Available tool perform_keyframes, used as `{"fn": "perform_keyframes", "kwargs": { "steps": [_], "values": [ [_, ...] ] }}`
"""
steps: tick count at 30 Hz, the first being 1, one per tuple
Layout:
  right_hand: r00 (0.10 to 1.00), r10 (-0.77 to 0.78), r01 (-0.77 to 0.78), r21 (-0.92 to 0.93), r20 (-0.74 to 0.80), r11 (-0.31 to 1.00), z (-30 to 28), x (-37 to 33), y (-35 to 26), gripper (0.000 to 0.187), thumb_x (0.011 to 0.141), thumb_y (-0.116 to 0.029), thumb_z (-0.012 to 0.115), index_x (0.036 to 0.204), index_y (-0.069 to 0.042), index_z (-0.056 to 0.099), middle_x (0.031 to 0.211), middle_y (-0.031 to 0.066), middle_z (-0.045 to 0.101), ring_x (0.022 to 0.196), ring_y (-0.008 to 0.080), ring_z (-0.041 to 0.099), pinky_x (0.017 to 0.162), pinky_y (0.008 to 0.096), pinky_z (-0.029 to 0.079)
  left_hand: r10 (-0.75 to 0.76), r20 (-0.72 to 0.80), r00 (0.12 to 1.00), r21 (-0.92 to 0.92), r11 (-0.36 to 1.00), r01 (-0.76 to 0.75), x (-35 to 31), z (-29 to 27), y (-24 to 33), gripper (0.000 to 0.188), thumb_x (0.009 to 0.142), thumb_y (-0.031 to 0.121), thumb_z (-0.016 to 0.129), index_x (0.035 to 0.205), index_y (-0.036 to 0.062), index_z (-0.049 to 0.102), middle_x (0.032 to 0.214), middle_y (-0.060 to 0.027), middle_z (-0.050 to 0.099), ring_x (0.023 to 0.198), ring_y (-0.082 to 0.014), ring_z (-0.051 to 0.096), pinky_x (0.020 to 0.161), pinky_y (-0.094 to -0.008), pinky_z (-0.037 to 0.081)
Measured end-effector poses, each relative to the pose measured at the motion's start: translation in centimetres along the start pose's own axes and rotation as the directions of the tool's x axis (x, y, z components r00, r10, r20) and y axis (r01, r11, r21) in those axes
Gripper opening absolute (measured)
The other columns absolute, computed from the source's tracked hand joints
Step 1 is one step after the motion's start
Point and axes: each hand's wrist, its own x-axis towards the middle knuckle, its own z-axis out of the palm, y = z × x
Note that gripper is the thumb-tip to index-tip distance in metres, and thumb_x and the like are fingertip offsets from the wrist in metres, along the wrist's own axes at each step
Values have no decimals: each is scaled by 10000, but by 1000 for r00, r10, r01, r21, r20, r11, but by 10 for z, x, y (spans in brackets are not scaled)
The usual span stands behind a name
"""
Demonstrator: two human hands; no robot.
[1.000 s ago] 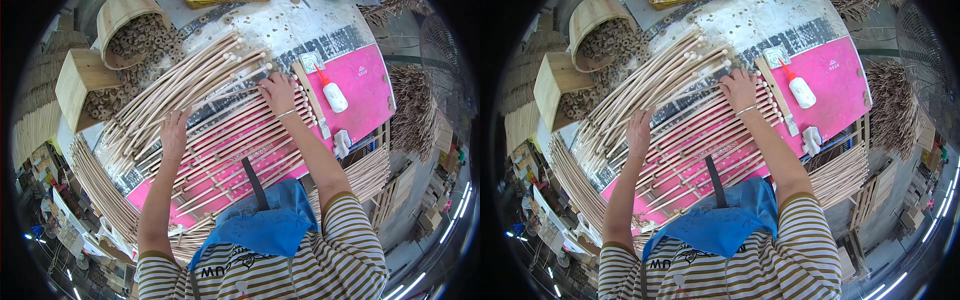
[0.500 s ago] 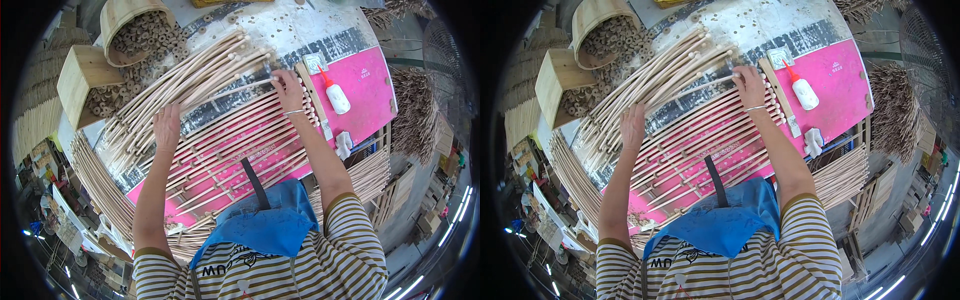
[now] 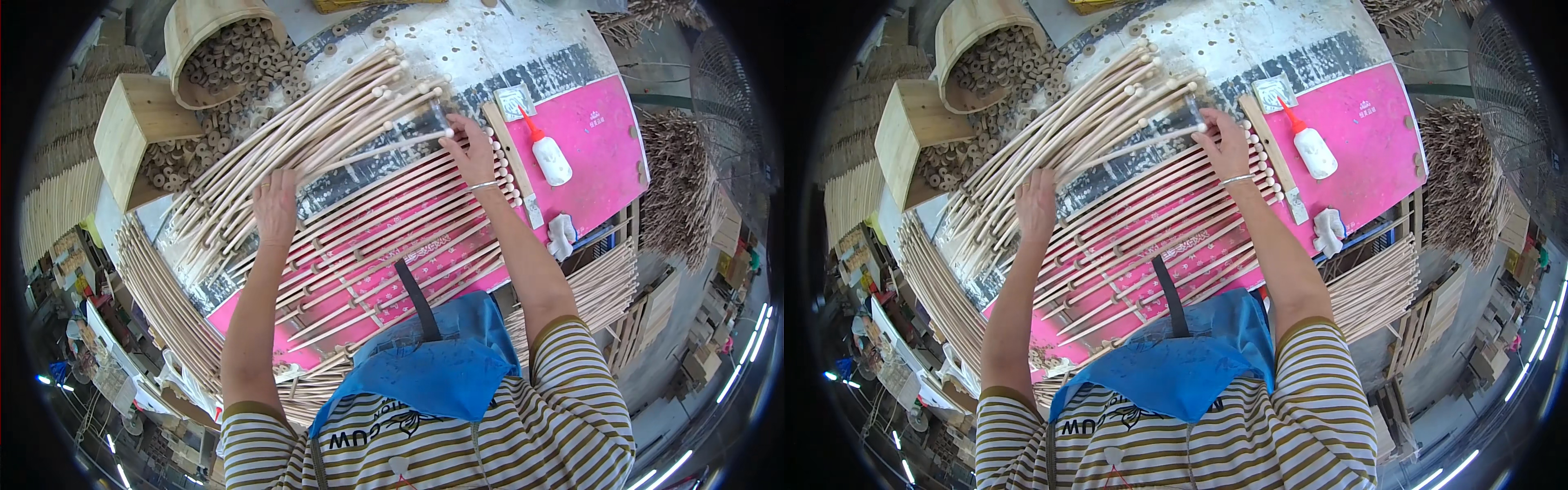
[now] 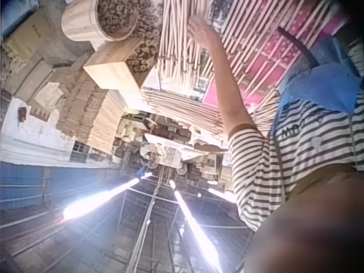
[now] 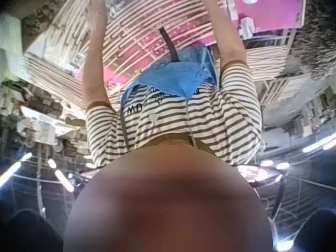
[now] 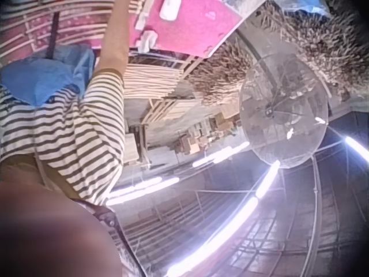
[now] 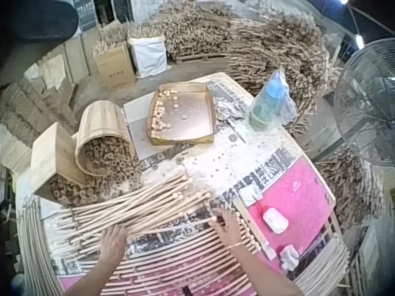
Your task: Assemble a structure by gluing wooden sticks and spacers together on a workbench.
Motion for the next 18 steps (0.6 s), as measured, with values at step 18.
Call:
{"fn": "perform_keyframes", "kwargs": {
  "steps": [18],
  "values": [
    [941, -308, 334, -257, 139, 907, -8, -22, 5, 88, 856, -83, 657, 936, -85, 693, 1011, 72, 654, 1049, 278, 590, 1134, 492, 323, 72, 109, 991, -423, 906, -19, -3, 8, 45, 421, 882, 20, 541, 1275, 156, 611, 966, -111, 659, 812, -321, 648, 727, -431, 533]
  ]
}}
